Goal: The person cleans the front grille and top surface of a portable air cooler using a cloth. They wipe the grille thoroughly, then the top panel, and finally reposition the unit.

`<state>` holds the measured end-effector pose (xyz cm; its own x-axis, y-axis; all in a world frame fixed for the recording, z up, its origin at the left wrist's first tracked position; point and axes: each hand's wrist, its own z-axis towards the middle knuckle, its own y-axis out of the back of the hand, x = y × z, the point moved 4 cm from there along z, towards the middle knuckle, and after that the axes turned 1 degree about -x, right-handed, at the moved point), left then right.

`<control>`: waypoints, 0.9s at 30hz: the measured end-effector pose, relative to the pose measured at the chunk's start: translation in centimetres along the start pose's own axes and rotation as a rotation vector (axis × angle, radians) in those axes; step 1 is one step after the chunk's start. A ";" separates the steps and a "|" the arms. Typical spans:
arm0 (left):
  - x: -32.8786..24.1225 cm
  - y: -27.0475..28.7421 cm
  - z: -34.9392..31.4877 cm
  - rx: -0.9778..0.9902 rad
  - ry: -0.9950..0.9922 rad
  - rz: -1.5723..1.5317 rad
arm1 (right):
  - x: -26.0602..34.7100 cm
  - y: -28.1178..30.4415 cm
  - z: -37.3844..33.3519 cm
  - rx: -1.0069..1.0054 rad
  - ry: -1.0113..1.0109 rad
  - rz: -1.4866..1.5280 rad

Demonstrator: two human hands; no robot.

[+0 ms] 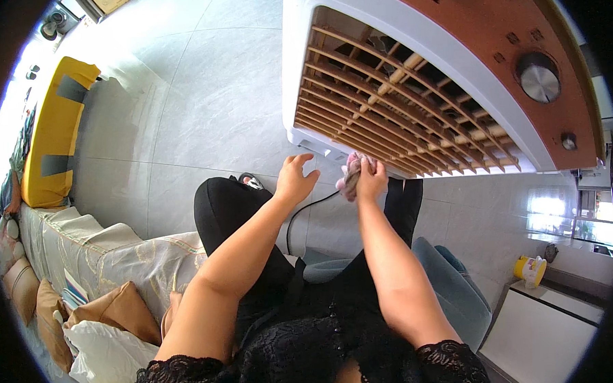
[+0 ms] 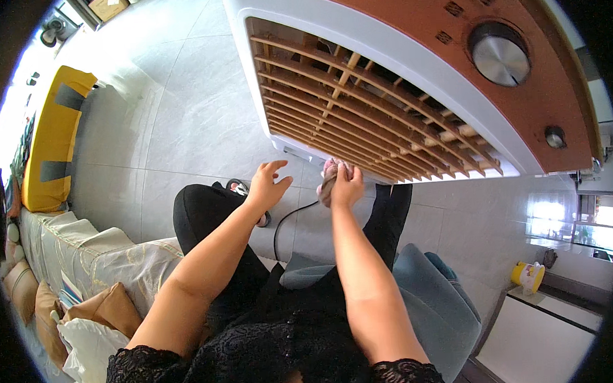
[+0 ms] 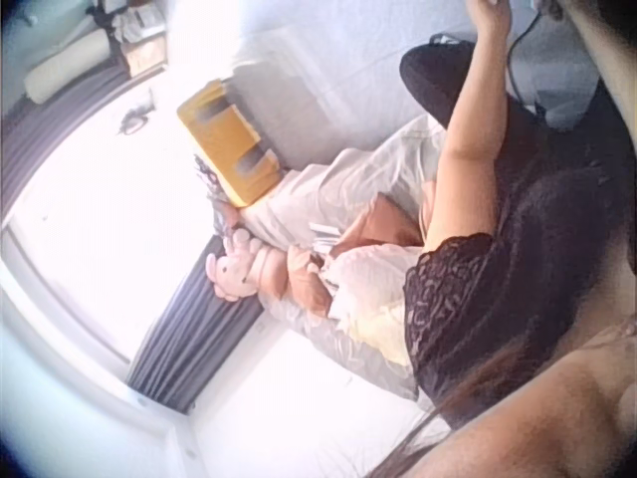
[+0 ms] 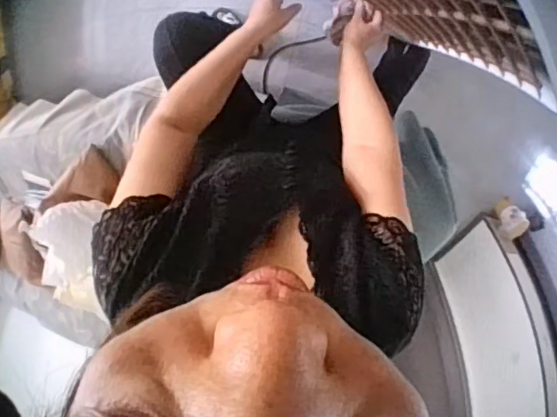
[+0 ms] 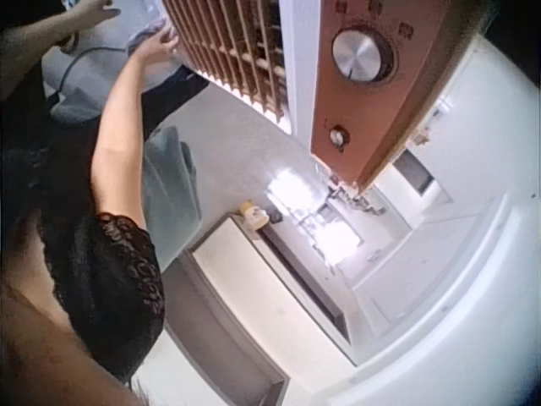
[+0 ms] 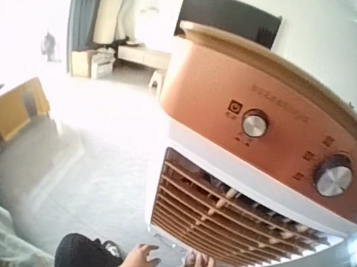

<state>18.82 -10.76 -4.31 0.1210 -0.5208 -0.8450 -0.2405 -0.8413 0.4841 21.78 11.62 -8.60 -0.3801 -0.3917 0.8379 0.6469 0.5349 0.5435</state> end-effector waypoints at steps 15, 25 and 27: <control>-1.3 3.4 1.2 -0.311 0.425 -0.878 | 7.6 -10.4 -3.7 0.388 0.302 -0.199; 0.0 3.7 1.6 -0.407 0.234 -0.625 | -6.1 1.7 -0.8 -0.012 -0.518 1.222; 0.0 2.6 1.3 -0.392 0.198 -0.552 | -9.0 1.4 2.0 -0.159 -0.624 1.326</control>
<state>16.99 -12.74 -3.40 0.3070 0.0117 -0.9516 0.2668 -0.9609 0.0742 24.86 17.39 -15.27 0.3446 0.7089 0.6154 0.7900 0.1352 -0.5980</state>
